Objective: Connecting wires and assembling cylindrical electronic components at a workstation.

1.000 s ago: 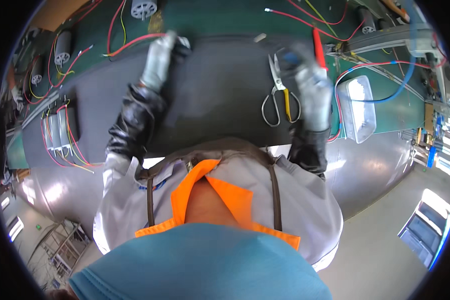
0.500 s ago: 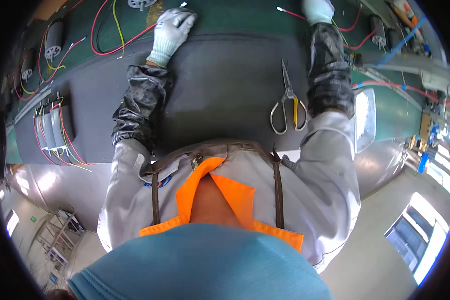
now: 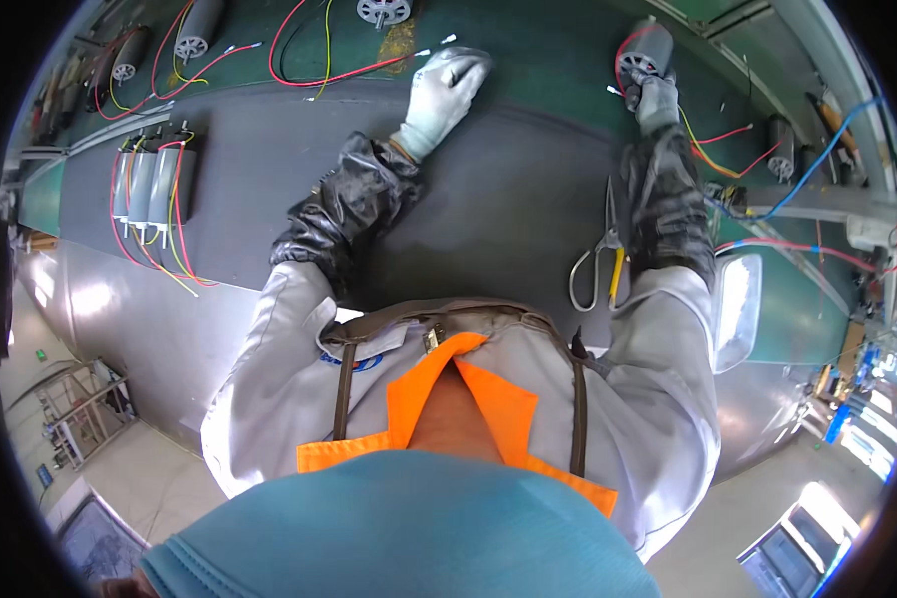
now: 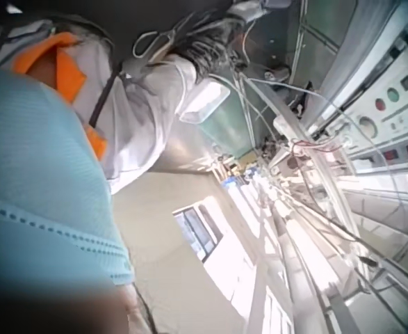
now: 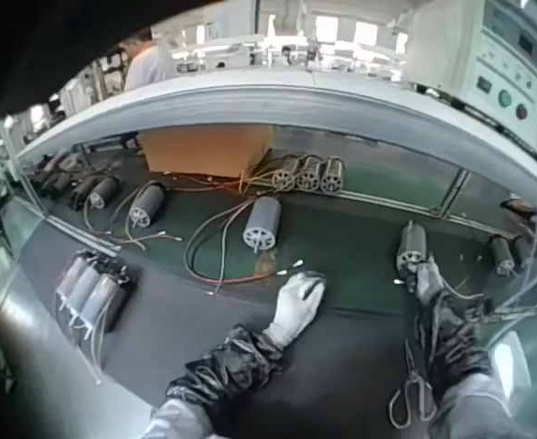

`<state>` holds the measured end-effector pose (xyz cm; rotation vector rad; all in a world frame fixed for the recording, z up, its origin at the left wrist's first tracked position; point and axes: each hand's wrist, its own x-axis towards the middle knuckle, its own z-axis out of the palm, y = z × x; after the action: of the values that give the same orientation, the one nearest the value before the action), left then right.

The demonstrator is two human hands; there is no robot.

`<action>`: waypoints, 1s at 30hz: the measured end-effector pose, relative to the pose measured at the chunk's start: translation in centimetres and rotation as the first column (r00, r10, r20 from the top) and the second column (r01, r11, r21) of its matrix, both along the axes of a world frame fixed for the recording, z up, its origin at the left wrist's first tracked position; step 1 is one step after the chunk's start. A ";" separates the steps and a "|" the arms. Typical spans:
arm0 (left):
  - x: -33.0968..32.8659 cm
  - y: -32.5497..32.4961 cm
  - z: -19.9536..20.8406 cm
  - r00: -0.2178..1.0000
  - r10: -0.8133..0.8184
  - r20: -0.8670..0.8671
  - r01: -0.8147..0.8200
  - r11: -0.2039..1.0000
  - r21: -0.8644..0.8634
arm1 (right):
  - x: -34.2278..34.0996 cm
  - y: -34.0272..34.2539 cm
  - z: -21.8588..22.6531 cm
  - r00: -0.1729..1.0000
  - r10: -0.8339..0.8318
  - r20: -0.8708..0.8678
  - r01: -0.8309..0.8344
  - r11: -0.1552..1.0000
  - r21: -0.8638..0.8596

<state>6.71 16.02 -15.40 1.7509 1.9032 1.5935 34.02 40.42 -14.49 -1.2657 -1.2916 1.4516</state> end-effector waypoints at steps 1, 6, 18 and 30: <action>1.4 1.1 -0.3 0.939 -0.111 0.326 0.098 0.994 0.056 | 1.0 -2.3 2.3 0.992 0.120 -0.049 -0.122 0.991 -0.047; 6.7 -2.1 2.7 0.239 -0.435 0.868 0.348 0.873 0.341 | 3.7 -16.5 9.2 0.869 0.492 0.052 -0.460 0.842 -0.283; 2.0 -20.9 10.9 0.734 0.148 0.663 0.516 0.513 -0.686 | 1.2 -35.8 5.9 0.521 0.230 0.822 -0.842 0.294 0.451; 1.0 -23.3 10.4 0.524 0.296 0.799 0.470 0.682 -0.560 | -4.8 -33.7 10.0 0.505 0.444 0.740 -0.797 -0.089 0.598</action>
<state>7.66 -7.28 -5.03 0.4836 1.4756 1.0130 29.19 6.68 -4.53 0.1405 -2.6872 0.5561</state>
